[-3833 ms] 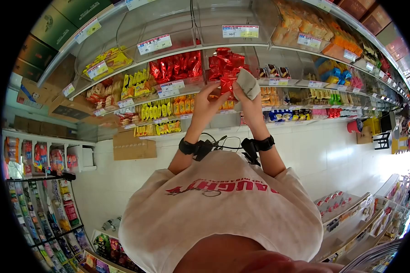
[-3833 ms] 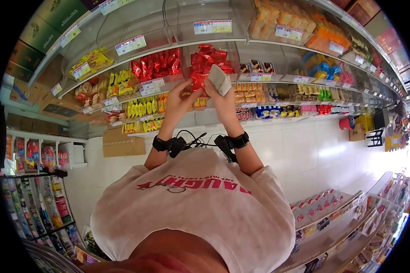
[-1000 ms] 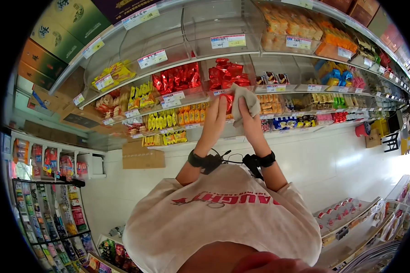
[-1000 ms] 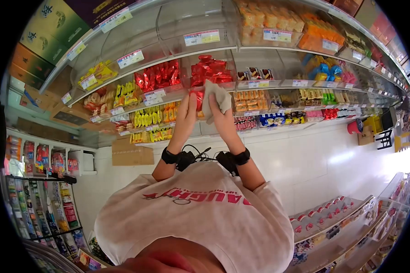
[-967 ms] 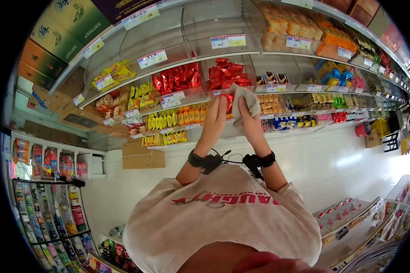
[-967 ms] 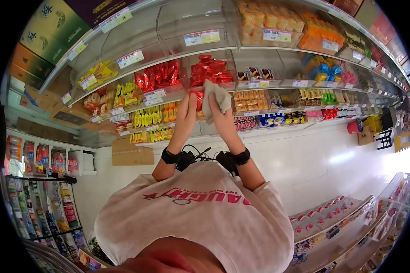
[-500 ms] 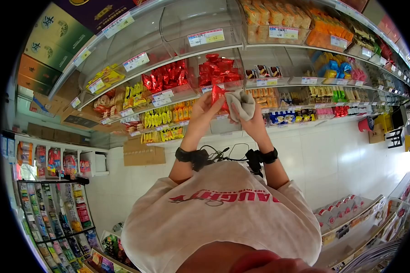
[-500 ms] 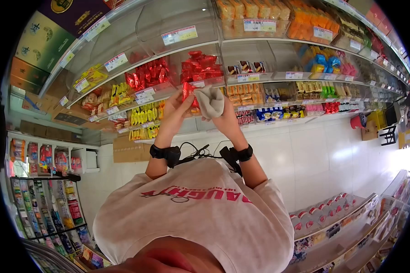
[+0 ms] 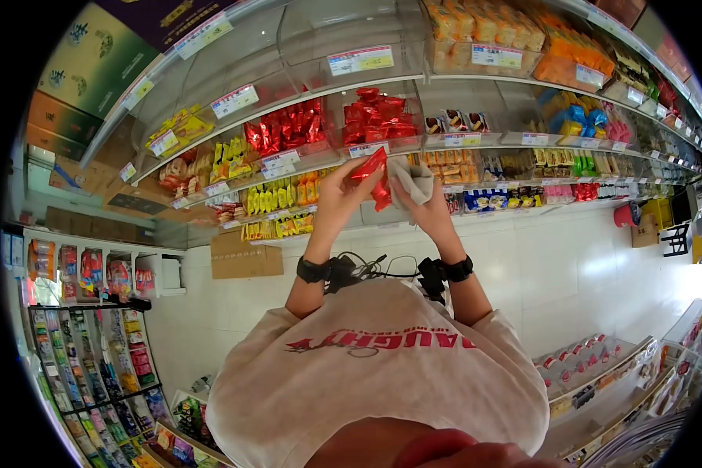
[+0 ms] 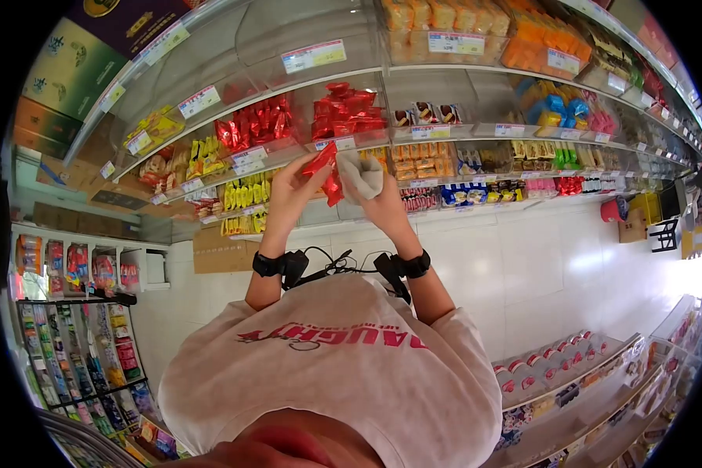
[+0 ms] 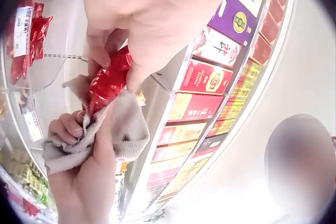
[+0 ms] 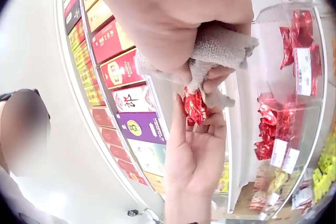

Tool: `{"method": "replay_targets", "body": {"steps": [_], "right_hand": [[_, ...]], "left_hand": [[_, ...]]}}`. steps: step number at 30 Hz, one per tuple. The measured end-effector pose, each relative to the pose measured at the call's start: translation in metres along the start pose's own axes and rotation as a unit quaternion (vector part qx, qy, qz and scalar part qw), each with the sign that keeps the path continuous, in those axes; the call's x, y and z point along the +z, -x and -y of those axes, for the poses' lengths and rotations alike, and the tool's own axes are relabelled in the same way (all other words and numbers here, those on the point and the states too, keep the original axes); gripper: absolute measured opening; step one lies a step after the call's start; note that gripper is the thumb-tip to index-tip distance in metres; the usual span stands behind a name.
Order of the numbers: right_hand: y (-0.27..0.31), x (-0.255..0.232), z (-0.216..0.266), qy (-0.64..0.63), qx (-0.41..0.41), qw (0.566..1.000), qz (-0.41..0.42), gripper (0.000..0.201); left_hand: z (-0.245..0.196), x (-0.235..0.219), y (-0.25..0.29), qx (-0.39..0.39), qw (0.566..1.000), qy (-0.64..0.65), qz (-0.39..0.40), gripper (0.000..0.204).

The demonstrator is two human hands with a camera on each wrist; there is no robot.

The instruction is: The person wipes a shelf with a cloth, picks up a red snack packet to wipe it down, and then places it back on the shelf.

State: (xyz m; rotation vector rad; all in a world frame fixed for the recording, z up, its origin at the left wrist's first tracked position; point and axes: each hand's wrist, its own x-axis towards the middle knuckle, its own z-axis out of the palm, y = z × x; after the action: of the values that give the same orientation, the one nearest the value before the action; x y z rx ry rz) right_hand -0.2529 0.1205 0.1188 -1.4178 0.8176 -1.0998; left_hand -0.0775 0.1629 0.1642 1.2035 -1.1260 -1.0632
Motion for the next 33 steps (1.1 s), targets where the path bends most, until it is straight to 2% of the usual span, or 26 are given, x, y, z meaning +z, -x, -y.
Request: {"method": "replay_targets", "body": {"steps": [3,6,10,12,13,17,19,22,24,25,27,28,30,31,33], "right_hand": [[-0.005,0.022,0.009,-0.026,-0.006,0.999,-0.039,0.028],[-0.011,0.036,0.014,0.021,-0.038,0.999,-0.011,0.028],[-0.022,0.058,0.024,-0.095,-0.025,0.995,-0.015,0.034],[-0.021,0.074,0.028,-0.129,0.009,0.992,-0.009,0.036],[-0.021,0.086,0.030,-0.129,0.000,0.991,-0.027,0.036],[-0.028,0.119,0.022,-0.117,-0.011,0.989,-0.091,0.033],[-0.034,0.132,0.019,-0.098,-0.009,0.989,-0.114,0.033],[-0.041,0.154,0.018,-0.072,-0.014,0.987,-0.142,0.033],[-0.045,0.168,0.016,-0.076,-0.023,0.985,-0.151,0.033],[-0.048,0.171,0.013,-0.070,-0.014,0.987,-0.143,0.033],[-0.055,0.171,0.008,-0.058,0.007,0.990,-0.128,0.033],[-0.057,0.172,0.008,-0.026,0.009,0.998,-0.055,0.032],[-0.054,0.172,0.009,0.039,0.017,0.996,0.081,0.029],[-0.056,0.187,0.024,0.031,0.000,0.995,0.097,0.028],[-0.051,0.194,0.026,0.039,0.005,0.998,0.054,0.025]], "left_hand": [[-0.005,-0.014,0.004,-0.001,0.999,0.041,0.000,0.044],[-0.001,-0.036,0.002,0.007,0.997,0.069,-0.032,0.052],[0.000,-0.068,0.000,0.064,0.995,0.054,-0.053,0.051],[0.010,-0.082,-0.002,0.087,0.996,0.005,0.002,0.048],[0.017,-0.088,-0.002,0.095,0.995,-0.019,0.031,0.047],[0.027,-0.093,0.002,0.073,0.996,0.048,0.005,0.045],[0.016,-0.097,0.014,0.043,0.997,0.065,-0.006,0.048],[0.023,-0.116,0.017,0.032,0.995,0.094,0.012,0.048],[0.021,-0.136,0.020,0.002,0.994,0.104,-0.020,0.043],[0.020,-0.147,0.021,-0.014,0.993,0.109,-0.036,0.041],[0.026,-0.171,0.020,0.032,0.999,0.031,-0.025,0.039],[0.027,-0.181,0.018,0.056,0.998,-0.008,-0.016,0.038],[0.026,-0.194,0.018,0.046,0.997,-0.052,0.026,0.038],[0.026,-0.197,0.017,0.042,0.995,-0.074,0.053,0.038],[0.036,-0.196,0.015,0.015,0.997,-0.051,0.064,0.040]]}}
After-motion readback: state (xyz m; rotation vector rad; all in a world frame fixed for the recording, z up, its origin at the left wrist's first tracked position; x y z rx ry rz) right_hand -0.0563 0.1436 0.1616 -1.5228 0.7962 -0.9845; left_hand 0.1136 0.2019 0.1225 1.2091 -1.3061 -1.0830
